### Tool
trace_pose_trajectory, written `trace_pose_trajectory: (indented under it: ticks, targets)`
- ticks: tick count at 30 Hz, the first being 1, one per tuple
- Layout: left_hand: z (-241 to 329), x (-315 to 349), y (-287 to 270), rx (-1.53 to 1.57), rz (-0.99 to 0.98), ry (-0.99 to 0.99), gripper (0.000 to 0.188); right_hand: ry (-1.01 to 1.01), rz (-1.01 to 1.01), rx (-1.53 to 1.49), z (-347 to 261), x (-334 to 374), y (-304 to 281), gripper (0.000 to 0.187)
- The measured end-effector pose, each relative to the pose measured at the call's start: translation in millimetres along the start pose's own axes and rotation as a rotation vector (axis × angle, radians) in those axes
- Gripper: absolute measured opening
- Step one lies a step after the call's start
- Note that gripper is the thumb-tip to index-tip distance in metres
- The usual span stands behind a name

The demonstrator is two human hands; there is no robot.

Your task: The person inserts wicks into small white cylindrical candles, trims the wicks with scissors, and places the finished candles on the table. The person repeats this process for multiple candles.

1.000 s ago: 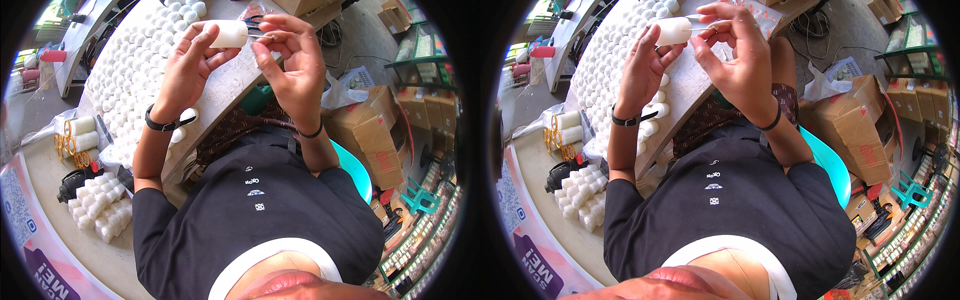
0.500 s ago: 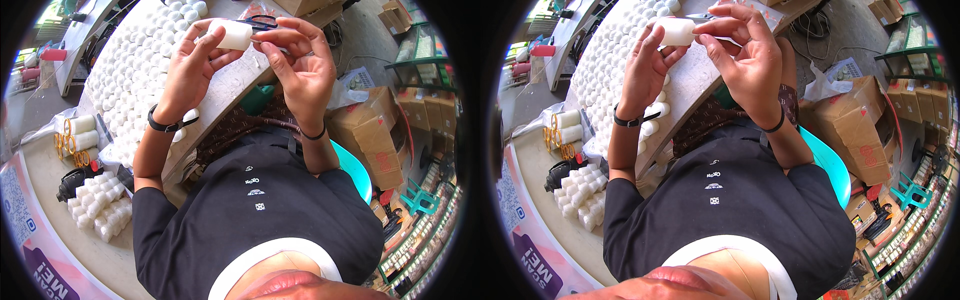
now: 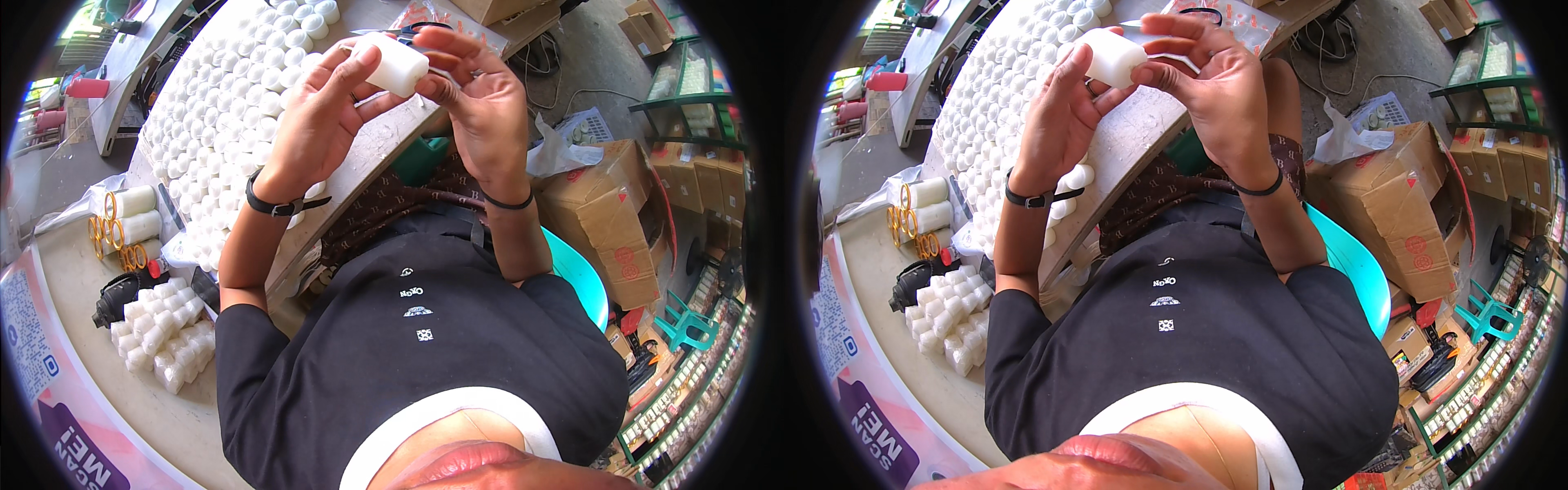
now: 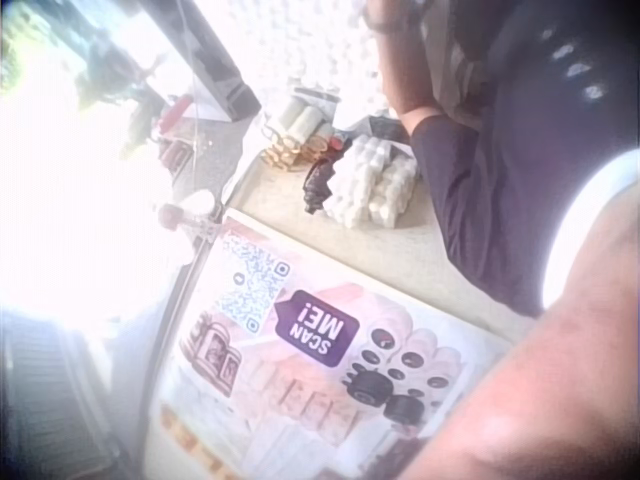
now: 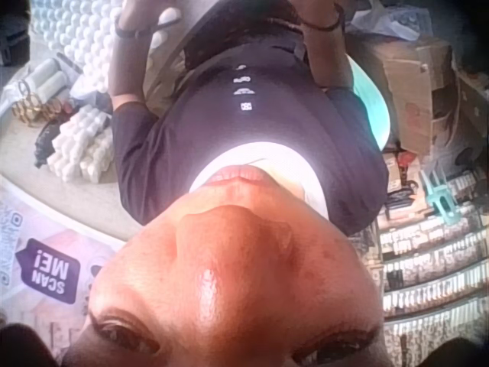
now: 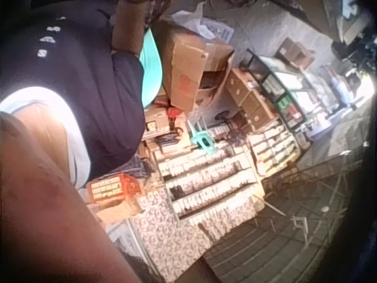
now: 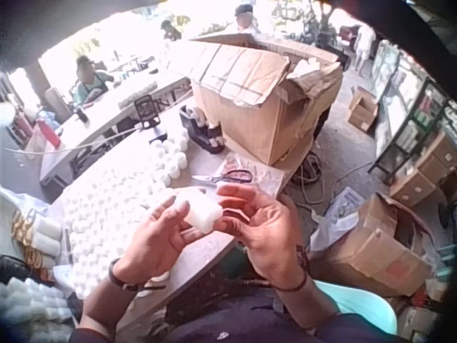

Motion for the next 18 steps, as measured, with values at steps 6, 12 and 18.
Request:
trace_pose_trajectory:
  ticks: [6,12,18]
  targets:
    - [1,-1,-1,-0.054,-0.02,-0.024,0.039,-0.022,-0.076,-0.092,2,0,0,0.029]
    - [-7,-4,8,-0.073,-0.004,0.018,0.036,-0.141,-0.041,0.028,8,3,0,0.027]
    - [-8,-5,10,-0.146,0.003,-0.019,0.047,-0.171,0.01,0.087,11,8,3,0.029]
Point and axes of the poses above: each hand's wrist, its own x-axis away from the middle knuckle, its own y-axis out of the palm, z = x × y, the point moved 1 cm from there along -x, towards the middle knuckle
